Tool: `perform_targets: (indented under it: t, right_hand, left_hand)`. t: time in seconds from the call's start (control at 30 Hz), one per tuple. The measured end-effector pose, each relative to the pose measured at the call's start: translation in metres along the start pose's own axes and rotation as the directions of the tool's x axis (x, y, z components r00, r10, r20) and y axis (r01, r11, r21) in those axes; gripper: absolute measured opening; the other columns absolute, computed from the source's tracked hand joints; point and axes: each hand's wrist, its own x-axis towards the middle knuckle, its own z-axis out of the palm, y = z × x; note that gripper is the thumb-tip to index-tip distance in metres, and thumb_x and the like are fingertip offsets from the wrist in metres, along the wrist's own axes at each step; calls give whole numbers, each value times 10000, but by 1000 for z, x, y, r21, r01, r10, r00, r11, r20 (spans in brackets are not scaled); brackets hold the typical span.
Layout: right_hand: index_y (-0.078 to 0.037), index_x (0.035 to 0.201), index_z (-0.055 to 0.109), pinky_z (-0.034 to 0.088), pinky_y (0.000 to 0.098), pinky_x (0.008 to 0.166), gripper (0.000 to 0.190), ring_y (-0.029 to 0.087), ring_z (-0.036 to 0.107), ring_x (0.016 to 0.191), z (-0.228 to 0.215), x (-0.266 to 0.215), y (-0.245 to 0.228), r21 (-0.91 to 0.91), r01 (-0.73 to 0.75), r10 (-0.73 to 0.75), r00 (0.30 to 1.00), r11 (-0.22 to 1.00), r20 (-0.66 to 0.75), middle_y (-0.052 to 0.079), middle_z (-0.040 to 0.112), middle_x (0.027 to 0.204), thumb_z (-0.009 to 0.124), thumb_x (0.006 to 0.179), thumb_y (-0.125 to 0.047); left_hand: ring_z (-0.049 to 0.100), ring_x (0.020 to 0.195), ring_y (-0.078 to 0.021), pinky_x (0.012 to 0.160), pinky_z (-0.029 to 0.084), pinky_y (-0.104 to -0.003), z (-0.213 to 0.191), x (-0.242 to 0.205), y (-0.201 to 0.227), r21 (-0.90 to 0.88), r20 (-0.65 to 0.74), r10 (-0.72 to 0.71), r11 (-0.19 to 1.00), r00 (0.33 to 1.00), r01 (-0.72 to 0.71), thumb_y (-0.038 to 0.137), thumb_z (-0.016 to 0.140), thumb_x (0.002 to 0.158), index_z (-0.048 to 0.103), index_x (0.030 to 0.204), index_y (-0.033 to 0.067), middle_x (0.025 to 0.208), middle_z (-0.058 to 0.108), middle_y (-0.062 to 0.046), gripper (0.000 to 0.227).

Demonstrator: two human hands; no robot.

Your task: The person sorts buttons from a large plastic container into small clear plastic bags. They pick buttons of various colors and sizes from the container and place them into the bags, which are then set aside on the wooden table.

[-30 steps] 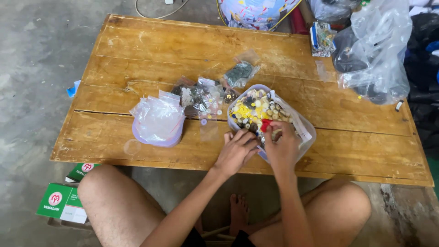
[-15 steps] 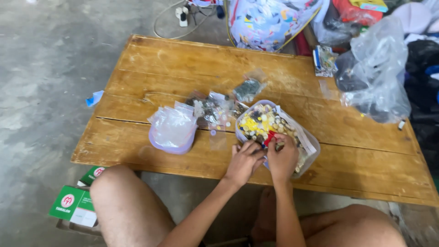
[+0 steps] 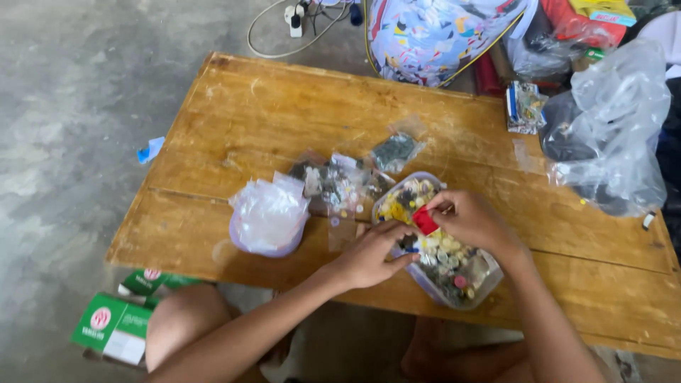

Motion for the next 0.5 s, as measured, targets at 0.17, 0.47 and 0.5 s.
perform_targets:
  t: [0.17, 0.47, 0.5]
  right_hand:
    - [-32, 1070, 776, 613, 372, 711, 238, 225, 748, 800, 6, 2, -9, 426, 36, -79, 993, 904, 84, 161, 797, 886, 666, 884, -132]
    - [-68, 1102, 795, 608, 347, 726, 240, 186, 733, 838, 8, 11, -23, 512, 118, -62, 990, 851, -125, 138, 795, 909, 741, 871, -110]
    - [-87, 1076, 805, 607, 319, 666, 214, 185, 751, 797, 11, 16, -16, 504, 131, -67, 987, 854, -143, 121, 810, 882, 750, 876, -143]
  left_hand:
    - [592, 1172, -492, 878, 555, -519, -16, 32, 2, -442, -161, -235, 886, 958, 143, 209, 648, 957, 365, 1496, -3, 1336, 524, -333, 645]
    - [742, 838, -255, 657, 604, -304, -22, 43, -42, -542, -333, -275, 839, 902, 56, 3, 703, 828, 646, 1268, 72, 1070, 742, -177, 449]
    - [737, 903, -303, 711, 617, -348, -26, 48, -44, -550, -259, -289, 829, 922, 106, 4, 680, 806, 626, 1292, 85, 1104, 729, -197, 496]
